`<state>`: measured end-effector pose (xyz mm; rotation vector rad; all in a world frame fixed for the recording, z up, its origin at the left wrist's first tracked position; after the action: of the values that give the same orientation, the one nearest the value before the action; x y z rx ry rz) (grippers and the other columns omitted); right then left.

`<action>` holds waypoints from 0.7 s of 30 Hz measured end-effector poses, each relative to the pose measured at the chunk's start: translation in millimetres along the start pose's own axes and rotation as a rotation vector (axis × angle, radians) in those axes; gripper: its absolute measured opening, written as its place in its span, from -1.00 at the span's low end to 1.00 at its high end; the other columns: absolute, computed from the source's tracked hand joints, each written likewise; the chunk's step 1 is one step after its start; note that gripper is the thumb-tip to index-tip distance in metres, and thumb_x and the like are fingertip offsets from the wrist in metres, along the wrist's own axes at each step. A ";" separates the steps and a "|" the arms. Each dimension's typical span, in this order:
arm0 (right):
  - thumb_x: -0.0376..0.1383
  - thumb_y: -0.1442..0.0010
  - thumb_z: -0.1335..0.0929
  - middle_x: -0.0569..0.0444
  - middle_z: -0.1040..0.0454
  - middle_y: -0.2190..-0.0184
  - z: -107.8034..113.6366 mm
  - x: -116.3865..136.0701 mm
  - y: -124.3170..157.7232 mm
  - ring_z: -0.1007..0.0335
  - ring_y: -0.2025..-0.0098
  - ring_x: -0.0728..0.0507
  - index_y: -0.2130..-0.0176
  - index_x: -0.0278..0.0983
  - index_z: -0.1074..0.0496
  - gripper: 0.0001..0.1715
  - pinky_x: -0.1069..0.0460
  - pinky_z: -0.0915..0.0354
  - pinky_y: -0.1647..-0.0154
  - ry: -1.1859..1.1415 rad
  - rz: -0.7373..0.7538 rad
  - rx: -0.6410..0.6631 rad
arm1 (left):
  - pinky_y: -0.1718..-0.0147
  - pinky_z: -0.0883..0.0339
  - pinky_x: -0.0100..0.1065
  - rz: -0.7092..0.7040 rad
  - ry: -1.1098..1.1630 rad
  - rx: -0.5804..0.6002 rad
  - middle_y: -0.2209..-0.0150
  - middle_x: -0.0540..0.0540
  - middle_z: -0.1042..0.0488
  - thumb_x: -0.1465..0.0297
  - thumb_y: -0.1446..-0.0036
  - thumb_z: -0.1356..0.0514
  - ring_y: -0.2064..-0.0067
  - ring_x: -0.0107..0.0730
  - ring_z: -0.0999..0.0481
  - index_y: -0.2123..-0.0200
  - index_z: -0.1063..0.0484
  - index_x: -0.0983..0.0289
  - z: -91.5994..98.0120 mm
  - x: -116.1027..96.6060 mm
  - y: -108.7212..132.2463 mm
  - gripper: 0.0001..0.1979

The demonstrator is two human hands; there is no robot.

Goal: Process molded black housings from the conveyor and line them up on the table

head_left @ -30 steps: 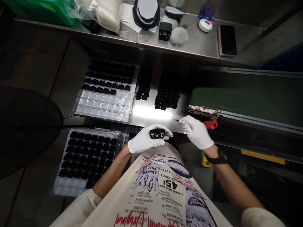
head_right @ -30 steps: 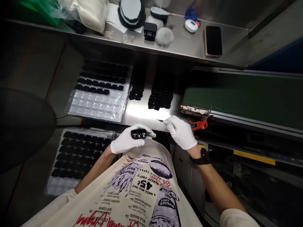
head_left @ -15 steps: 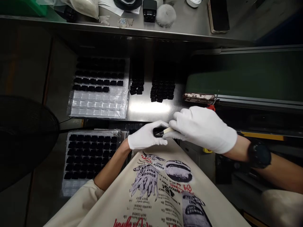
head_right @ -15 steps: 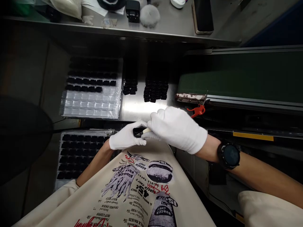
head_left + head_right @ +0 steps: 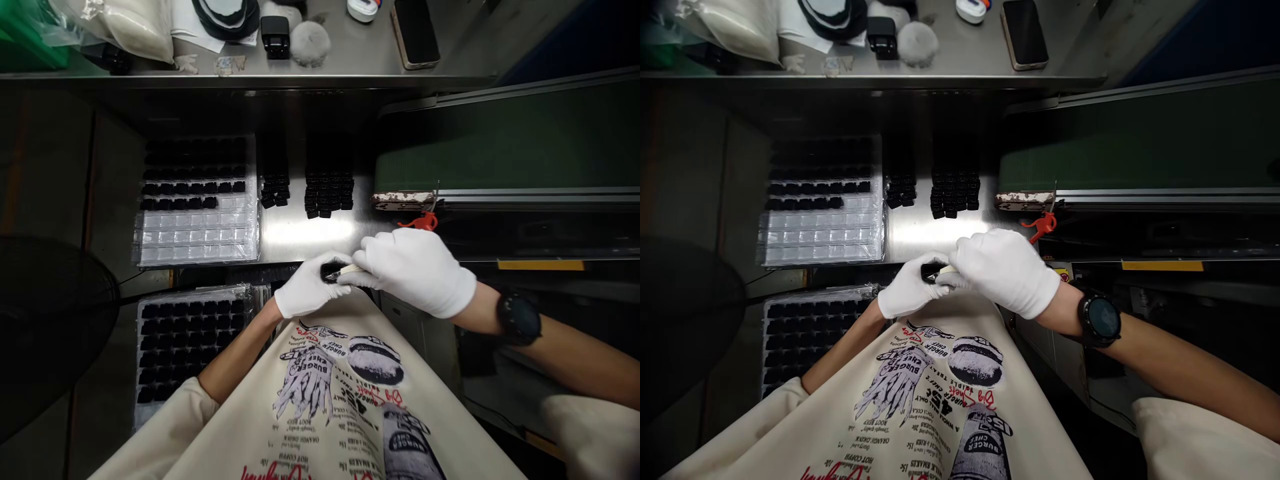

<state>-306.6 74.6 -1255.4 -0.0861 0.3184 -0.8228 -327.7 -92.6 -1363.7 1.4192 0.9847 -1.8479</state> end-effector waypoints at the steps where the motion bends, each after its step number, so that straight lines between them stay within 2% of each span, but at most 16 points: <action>1: 0.31 -0.58 -0.12 -0.01 -0.52 0.47 -1.9 -2.1 2.0 -0.39 0.44 -0.13 0.29 -0.28 -0.63 -0.08 -0.06 0.08 0.39 0.010 -0.017 -0.003 | -0.13 -0.53 -0.13 -0.004 -0.008 -0.028 -0.06 0.15 -0.71 0.41 -0.19 -0.51 -0.03 -0.18 -0.67 -0.10 -0.63 0.27 -2.4 0.5 -1.1 -0.59; 6: 0.28 -0.59 -0.14 -0.03 -0.58 0.44 -10.1 -10.4 13.1 -0.43 0.41 -0.14 0.26 -0.28 -0.65 -0.11 -0.05 0.06 0.36 0.024 -0.071 -0.007 | -0.06 -0.57 -0.18 -0.008 -0.064 -0.115 0.00 0.15 -0.73 0.47 -0.18 -0.47 0.02 -0.23 -0.68 -0.06 -0.65 0.28 -15.6 4.8 -6.7 -0.64; 11: 0.33 -0.54 -0.21 0.00 -0.61 0.41 -20.6 -19.9 22.5 -0.44 0.40 -0.13 0.21 -0.27 -0.66 -0.15 -0.06 0.12 0.36 0.016 -0.119 0.046 | -0.07 -0.60 -0.17 -0.035 -0.010 -0.134 0.00 0.16 -0.75 0.46 -0.16 -0.49 0.02 -0.22 -0.70 -0.04 -0.67 0.28 -29.2 9.8 -13.4 -0.64; 17: 0.31 -0.52 -0.27 0.00 -0.63 0.38 -26.9 -30.5 30.3 -0.45 0.38 -0.13 0.24 -0.27 -0.64 -0.21 -0.06 0.19 0.37 -0.006 -0.193 0.101 | 0.00 -0.64 -0.17 0.061 0.022 -0.231 0.06 0.14 -0.76 0.38 -0.14 -0.54 0.07 -0.19 -0.72 -0.03 -0.67 0.25 -39.1 11.5 -17.2 -0.62; 21: 0.29 -0.53 -0.26 -0.01 -0.60 0.40 -25.9 -31.1 32.7 -0.41 0.39 -0.14 0.24 -0.29 -0.64 -0.20 -0.06 0.19 0.37 -0.005 -0.179 0.059 | -0.01 -0.64 -0.17 0.101 0.019 -0.185 0.04 0.13 -0.75 0.44 -0.13 -0.53 0.05 -0.19 -0.73 -0.03 -0.67 0.24 -40.3 9.1 -20.8 -0.63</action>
<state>-311.3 120.8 -1278.8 -0.0624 0.2845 -1.0082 -325.9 -47.7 -1374.6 1.3516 1.0451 -1.6297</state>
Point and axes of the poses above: each hand's wrist, its own y-axis away from the middle knuckle, its own z-axis out of the back of the hand, x = y × z, the point moved 4 cm from there along -y, towards the middle knuckle
